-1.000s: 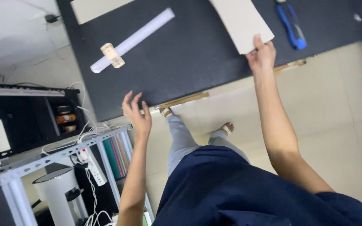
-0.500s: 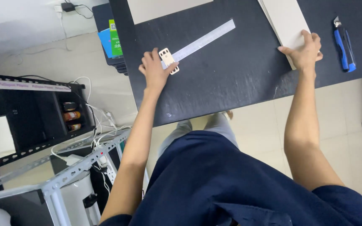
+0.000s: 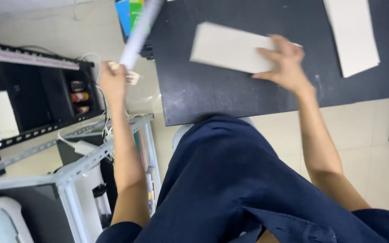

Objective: Measuring cardboard with a ruler and cutting it into pieces using a utility knife.

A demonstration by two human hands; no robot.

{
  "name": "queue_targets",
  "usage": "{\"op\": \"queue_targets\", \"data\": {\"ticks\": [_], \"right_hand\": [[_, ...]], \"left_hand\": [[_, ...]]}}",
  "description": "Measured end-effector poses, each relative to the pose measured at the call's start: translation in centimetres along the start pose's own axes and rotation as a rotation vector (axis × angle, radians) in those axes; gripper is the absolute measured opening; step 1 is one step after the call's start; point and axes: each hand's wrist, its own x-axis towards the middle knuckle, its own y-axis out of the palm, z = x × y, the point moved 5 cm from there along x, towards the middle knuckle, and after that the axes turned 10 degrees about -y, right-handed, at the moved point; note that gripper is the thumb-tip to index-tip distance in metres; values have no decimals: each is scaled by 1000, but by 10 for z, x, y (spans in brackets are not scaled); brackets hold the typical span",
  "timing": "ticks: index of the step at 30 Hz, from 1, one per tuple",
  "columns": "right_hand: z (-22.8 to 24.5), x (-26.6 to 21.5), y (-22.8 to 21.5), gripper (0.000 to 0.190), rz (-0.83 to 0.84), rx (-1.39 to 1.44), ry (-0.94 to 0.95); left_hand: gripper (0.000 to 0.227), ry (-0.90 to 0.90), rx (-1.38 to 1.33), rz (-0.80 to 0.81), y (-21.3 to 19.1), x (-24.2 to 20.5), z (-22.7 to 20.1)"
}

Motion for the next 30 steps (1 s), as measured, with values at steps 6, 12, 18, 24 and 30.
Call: {"op": "queue_targets", "data": {"ticks": [6,12,18,24,30], "right_hand": [[60,99,48,69,195,143,-348],[53,105,46,70,43,177,-186],[25,94,45,39,-252,369,64],[33,104,50,52,-270,212,141],[18,108,76,80,-281,-37,233]], "left_hand": [[17,-41,-331,37,-33,-4,15],[32,133,-56,399,5,2,-44],[44,313,28,515,38,7,-69],[48,260,103,590,36,6,-81],[62,375,277,389,77,-2,-87]]}}
